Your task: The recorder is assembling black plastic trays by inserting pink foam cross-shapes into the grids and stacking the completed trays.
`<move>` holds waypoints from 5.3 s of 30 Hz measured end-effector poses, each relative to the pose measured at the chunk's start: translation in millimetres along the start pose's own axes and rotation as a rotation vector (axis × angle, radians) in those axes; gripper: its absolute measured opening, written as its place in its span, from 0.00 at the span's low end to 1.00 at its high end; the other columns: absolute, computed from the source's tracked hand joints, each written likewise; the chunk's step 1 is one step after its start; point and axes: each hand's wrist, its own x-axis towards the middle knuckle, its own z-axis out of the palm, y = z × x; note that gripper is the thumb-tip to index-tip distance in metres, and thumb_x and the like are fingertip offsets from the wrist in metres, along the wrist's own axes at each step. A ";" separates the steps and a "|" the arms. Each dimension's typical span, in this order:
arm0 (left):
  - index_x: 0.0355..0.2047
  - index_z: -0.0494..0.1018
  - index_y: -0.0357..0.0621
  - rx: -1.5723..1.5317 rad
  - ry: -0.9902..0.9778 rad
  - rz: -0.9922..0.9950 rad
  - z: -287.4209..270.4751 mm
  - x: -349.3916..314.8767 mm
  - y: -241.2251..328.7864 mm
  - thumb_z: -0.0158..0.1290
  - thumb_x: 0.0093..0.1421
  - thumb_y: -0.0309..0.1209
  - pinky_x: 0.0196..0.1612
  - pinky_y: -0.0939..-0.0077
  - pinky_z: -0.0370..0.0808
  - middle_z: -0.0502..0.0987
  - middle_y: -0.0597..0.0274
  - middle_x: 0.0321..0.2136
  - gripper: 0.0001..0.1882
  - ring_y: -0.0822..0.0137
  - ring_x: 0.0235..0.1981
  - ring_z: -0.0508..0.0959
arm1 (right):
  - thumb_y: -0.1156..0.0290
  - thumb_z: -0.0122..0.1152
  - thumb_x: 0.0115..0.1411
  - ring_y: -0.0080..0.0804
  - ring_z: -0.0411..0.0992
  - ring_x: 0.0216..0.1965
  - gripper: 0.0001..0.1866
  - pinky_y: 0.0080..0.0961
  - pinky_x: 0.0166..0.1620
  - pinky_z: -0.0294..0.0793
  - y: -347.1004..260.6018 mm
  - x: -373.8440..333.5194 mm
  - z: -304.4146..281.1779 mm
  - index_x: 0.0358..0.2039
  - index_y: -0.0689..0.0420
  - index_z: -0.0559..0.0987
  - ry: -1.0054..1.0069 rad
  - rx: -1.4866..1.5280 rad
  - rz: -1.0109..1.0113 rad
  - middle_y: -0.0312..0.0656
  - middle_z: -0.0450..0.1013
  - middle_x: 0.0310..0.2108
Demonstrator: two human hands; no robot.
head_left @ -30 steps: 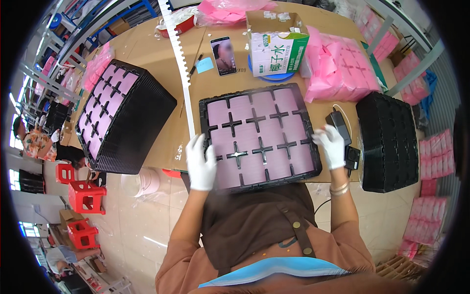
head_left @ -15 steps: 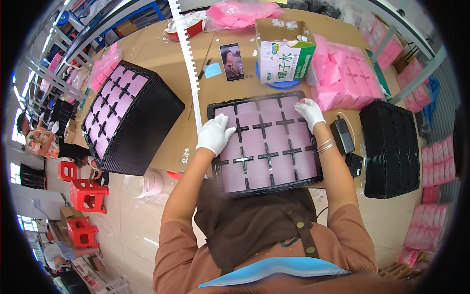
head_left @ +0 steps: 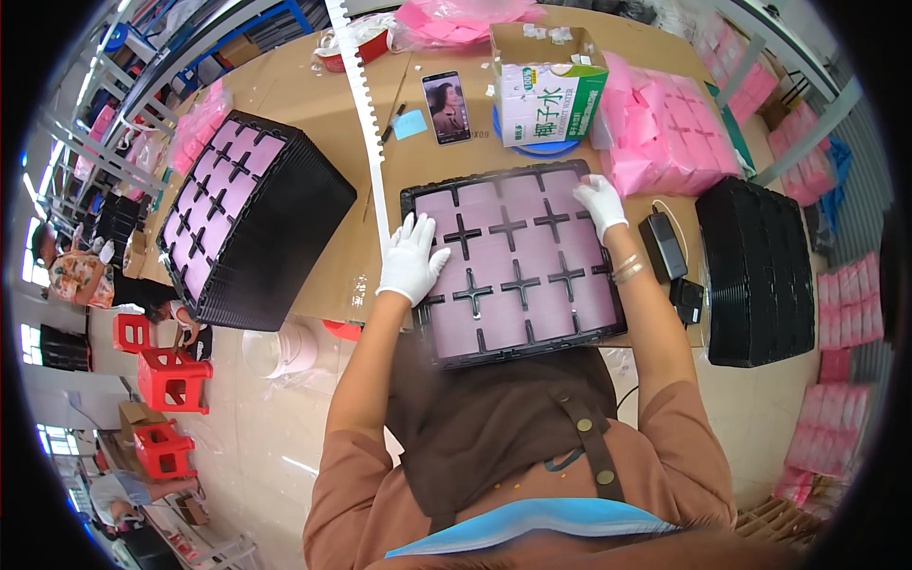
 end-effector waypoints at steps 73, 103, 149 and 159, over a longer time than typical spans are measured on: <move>0.47 0.68 0.35 -1.103 0.281 -0.752 -27.4 -155.2 76.0 0.58 0.54 0.32 0.47 0.70 0.71 0.73 0.57 0.39 0.22 0.68 0.44 0.72 | 0.64 0.62 0.57 0.44 0.72 0.32 0.14 0.32 0.38 0.71 -1.1 -183.6 -89.8 0.32 0.66 0.78 0.364 -0.600 -0.438 0.48 0.72 0.30; 0.48 0.71 0.38 0.605 1.037 -0.940 -194.4 -114.6 -235.5 0.55 0.54 0.30 0.52 0.56 0.68 0.75 0.44 0.42 0.20 0.49 0.45 0.74 | 0.75 0.63 0.53 0.41 0.75 0.35 0.09 0.29 0.41 0.73 -30.2 -205.6 -13.3 0.35 0.63 0.80 -0.284 -0.455 -0.432 0.47 0.75 0.33; 0.32 0.73 0.34 -1.883 0.091 -0.562 -4.1 -299.6 -158.8 0.62 0.53 0.34 0.33 0.61 0.78 0.78 0.50 0.21 0.15 0.54 0.24 0.81 | 0.74 0.47 0.60 0.50 0.74 0.42 0.17 0.35 0.48 0.73 -447.4 121.9 181.5 0.50 0.53 0.74 0.022 -0.971 -1.473 0.51 0.76 0.40; 0.27 0.72 0.46 -2.255 0.585 -0.983 148.6 -472.9 -171.0 0.57 0.58 0.37 0.28 0.61 0.74 0.74 0.61 0.16 0.10 0.63 0.18 0.75 | 0.58 0.54 0.60 0.46 0.72 0.49 0.22 0.34 0.53 0.69 -446.2 113.3 148.7 0.51 0.56 0.74 0.411 -0.820 -1.499 0.49 0.73 0.48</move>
